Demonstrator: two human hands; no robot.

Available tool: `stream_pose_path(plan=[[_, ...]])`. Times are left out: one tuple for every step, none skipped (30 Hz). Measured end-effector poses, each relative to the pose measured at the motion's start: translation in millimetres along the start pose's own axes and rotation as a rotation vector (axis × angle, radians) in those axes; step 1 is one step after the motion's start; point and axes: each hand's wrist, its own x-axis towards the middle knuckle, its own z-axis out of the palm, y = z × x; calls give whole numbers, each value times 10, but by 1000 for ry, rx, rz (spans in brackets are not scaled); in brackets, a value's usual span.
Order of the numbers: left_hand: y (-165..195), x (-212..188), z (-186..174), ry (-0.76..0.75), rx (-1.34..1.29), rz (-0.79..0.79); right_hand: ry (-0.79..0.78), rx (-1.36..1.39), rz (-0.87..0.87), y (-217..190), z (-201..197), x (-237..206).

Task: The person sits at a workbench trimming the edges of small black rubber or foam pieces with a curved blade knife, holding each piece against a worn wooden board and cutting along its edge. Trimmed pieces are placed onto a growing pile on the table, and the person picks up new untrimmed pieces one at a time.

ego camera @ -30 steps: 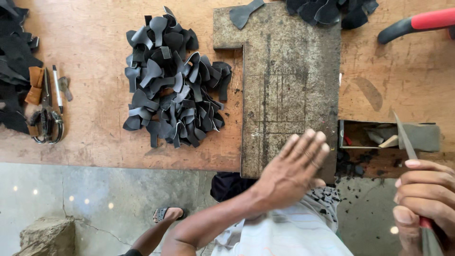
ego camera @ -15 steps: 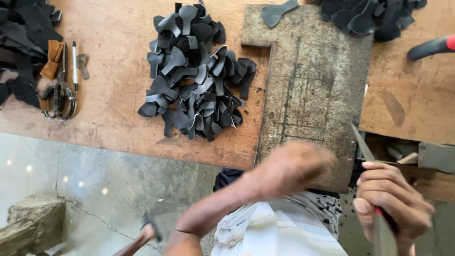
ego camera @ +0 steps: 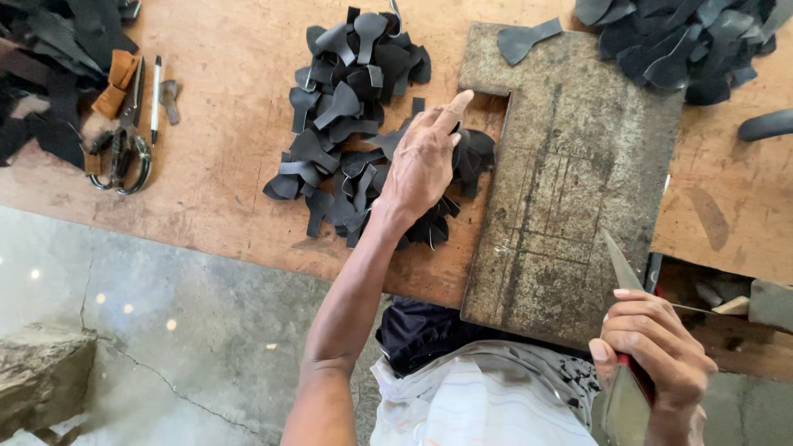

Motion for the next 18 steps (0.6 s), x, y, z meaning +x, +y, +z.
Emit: stream_pose_path(plan=[[3,-6,-9,34,-25,-1,-5,-6,-6,4,10,-3],[6,4,-24,66,-52,2,-6,-14,-10,5,17,-4],[20,1,-38,94,-81,1,-4,-10,-14,-7,24,-14],[33,2,-57,134,-73,23,-3,-4,-23,-19,36,-20],[40,28,-79,179,-63,53,4,1,-39,-21,51,-10],[50,50,-92,222,-54,83,3,-3,-40,-30,58,-5],[70,44,-93,272,-38,118,-3,-7,-37,-51,54,-10],[95,32,-80,321,-22,152,-9,-9,-34,-68,51,-10],[122,19,-57,370,-6,189,-9,-18,-16,-86,51,-11],[162,-6,-8,377,-44,223,-9,-27,4,-104,48,-15],[211,-25,68,386,-81,256,-12,-36,22,-116,44,-14],[258,-39,146,396,-116,290,-12,-40,17,-121,39,-12],[335,-113,235,355,-160,321,-15,-43,11,-123,34,-13],[428,-224,321,314,-205,352,-17,-46,5,-120,28,-15],[500,-345,372,227,-154,411,-10,-55,14,-113,22,-21],[579,-479,421,140,-103,469,-3,-63,24,-107,13,-33],[677,-597,492,58,-59,473,5,-72,37,-100,2,-48],[752,-704,540,-27,-17,477,6,-69,37,-91,-13,-65]])
